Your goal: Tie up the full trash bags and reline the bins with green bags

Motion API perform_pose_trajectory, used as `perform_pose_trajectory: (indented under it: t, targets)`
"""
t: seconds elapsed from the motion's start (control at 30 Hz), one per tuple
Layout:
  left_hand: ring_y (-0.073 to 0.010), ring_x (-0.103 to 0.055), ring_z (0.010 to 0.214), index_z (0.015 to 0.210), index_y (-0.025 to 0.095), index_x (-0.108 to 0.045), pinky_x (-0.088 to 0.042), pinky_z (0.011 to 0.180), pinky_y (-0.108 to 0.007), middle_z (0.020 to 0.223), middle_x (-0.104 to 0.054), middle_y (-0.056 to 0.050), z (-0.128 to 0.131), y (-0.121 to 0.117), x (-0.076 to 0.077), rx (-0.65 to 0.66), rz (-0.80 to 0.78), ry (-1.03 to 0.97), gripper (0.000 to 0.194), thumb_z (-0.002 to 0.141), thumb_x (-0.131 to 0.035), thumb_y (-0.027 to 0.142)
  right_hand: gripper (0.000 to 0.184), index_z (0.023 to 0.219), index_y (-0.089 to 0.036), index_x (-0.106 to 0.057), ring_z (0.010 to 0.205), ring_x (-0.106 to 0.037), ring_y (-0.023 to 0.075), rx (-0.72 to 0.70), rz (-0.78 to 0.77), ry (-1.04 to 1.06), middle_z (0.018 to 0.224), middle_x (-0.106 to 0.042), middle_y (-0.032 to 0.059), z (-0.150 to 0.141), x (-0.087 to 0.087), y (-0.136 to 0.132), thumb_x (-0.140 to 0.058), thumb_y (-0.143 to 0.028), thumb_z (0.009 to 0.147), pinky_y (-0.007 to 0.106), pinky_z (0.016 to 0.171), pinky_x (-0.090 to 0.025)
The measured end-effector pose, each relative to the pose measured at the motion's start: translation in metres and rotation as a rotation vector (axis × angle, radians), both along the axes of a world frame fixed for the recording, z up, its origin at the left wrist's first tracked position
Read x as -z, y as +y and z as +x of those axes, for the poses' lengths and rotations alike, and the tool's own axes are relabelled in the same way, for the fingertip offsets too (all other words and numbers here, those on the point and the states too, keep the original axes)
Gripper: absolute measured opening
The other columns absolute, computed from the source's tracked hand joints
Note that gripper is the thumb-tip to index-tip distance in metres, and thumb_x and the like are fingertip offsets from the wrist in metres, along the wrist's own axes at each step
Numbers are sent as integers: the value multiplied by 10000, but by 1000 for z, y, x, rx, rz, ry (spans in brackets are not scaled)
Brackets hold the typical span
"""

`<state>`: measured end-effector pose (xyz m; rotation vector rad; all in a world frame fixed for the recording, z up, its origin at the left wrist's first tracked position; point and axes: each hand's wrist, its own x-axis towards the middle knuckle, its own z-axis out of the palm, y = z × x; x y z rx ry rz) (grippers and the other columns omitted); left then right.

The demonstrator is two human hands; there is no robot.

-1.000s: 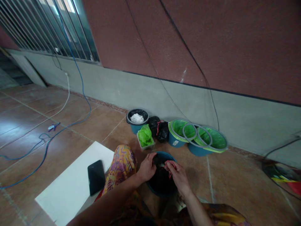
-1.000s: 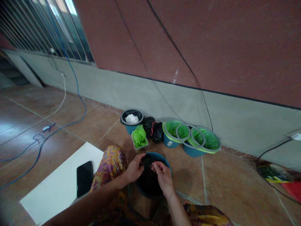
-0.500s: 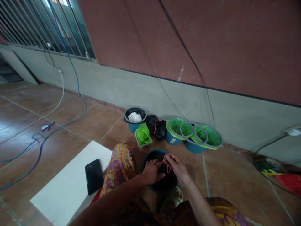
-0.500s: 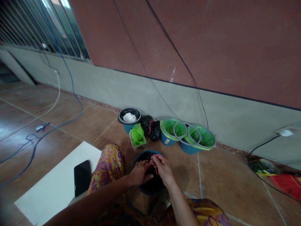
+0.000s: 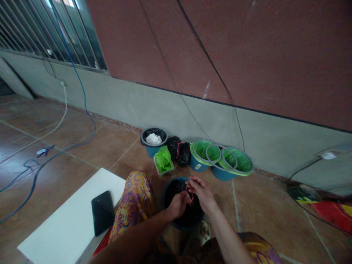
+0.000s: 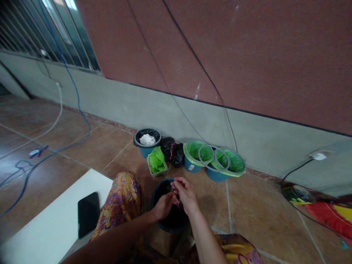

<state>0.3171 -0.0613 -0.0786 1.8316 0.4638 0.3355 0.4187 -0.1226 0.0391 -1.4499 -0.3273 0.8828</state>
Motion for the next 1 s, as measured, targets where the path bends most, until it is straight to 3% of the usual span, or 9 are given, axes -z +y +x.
perform_pose_trajectory:
  t: [0.1,0.2,0.27,0.37,0.57,0.63,0.73,0.9,1.0]
  targets:
    - [-176,-628,767,776,168,-613,-505,795,-335,795,-681,-66,-7,16,-4,-110,-136,-21,519,953,-323,561,431,826,-199,-670,729,-647,154,86,-4,19,788,-731,35,20,4,-12,-814,-534,596,261,631,-477]
    - [-180,-641,749,727,175,-580,-518,797,-350,750,-677,-52,-11,26,-12,-249,-395,-107,540,881,-402,661,421,782,-200,-677,737,-653,159,192,-23,42,801,-734,35,38,13,-28,-821,-540,579,268,640,-493]
    - [-173,-644,723,722,173,-564,-520,775,-341,721,-670,-43,-11,30,-16,-302,-560,-162,536,833,-467,689,414,772,-204,-683,704,-643,153,262,-25,37,785,-728,28,45,19,-38,-828,-533,566,264,620,-492]
    - [-140,-602,620,723,163,-565,-494,674,-297,644,-624,-19,-9,34,-20,-331,-661,-176,539,793,-521,695,364,759,-215,-689,647,-617,149,311,-9,-2,711,-693,7,47,24,-50,-824,-503,582,266,587,-479]
    - [-84,-457,453,710,165,-560,-370,505,-233,511,-524,35,11,42,-36,-275,-535,-107,495,816,-505,646,279,754,-243,-655,992,-655,244,259,142,88,926,-708,48,38,13,-54,-773,-475,653,374,841,-532]
    - [-90,-476,456,743,165,-565,-380,507,-236,520,-543,28,20,45,-43,-181,-508,-101,491,833,-480,640,271,767,-249,-634,930,-658,236,224,191,104,863,-685,36,34,10,-51,-747,-484,690,409,877,-526]
    - [-93,-486,470,783,165,-572,-385,499,-232,544,-559,23,31,47,-47,-81,-486,-74,485,846,-467,634,299,743,-246,-611,702,-593,181,124,129,54,718,-616,-1,24,11,-43,-720,-523,709,366,758,-524]
    - [-103,-487,489,716,171,-592,-388,498,-242,551,-563,-1,36,32,-29,82,-360,34,386,899,-489,495,350,693,-215,-607,578,-461,119,-82,70,-64,612,-532,-31,-4,15,-20,-653,-556,760,264,582,-388]
    - [-140,-604,662,883,173,-632,-473,608,-264,738,-660,-55,36,19,-15,91,-324,-12,338,962,-373,374,334,765,-210,-639,612,-500,120,-144,80,-74,653,-568,-25,-14,14,-3,-639,-544,770,254,598,-397]
